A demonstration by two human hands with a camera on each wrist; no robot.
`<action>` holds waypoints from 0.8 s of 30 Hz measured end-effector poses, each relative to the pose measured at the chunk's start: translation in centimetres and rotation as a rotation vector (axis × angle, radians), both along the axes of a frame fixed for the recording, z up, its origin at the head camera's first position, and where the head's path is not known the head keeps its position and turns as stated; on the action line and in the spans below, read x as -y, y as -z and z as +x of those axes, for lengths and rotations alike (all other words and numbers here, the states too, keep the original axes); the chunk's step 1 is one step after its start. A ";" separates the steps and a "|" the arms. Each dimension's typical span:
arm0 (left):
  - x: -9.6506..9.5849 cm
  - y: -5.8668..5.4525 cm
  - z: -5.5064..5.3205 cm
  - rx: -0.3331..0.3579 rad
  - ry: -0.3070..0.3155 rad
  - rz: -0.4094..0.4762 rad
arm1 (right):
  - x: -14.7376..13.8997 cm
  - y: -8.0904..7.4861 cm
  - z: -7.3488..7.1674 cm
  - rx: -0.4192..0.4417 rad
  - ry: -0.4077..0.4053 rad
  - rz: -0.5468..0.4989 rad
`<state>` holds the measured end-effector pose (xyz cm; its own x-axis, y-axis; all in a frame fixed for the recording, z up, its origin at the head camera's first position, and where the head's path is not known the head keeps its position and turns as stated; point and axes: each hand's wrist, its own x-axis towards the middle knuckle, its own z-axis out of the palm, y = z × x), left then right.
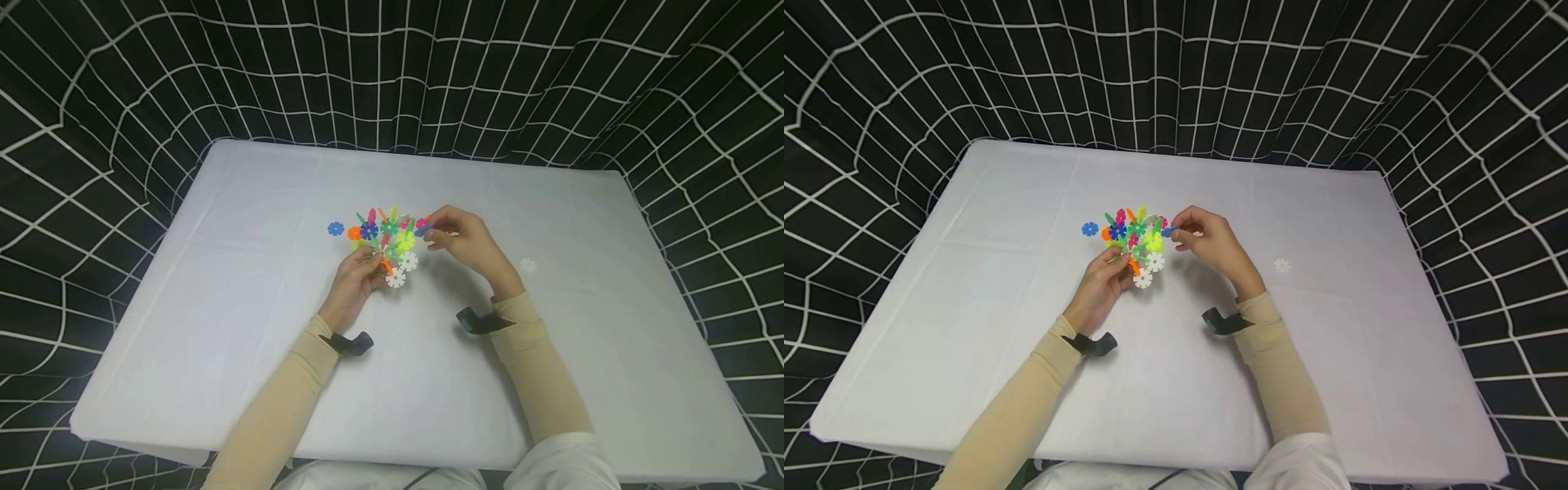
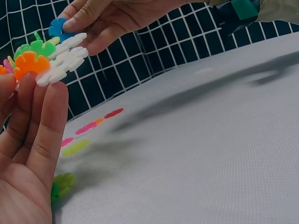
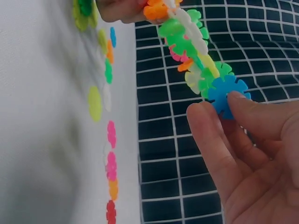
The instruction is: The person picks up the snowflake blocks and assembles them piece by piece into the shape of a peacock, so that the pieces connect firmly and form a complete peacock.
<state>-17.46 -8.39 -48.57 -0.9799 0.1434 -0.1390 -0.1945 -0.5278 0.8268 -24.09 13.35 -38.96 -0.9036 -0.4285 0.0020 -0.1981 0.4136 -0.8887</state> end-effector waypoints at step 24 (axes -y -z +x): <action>0.2 -0.3 0.2 0.003 0.004 -0.046 | 0.7 1.1 0.8 -0.135 0.027 0.176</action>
<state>-17.26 -8.54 -48.31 -0.9788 0.1402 -0.1490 -0.1993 -0.4882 0.8497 -23.26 12.63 -40.08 -0.9113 -0.4087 0.0512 -0.2972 0.5665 -0.7686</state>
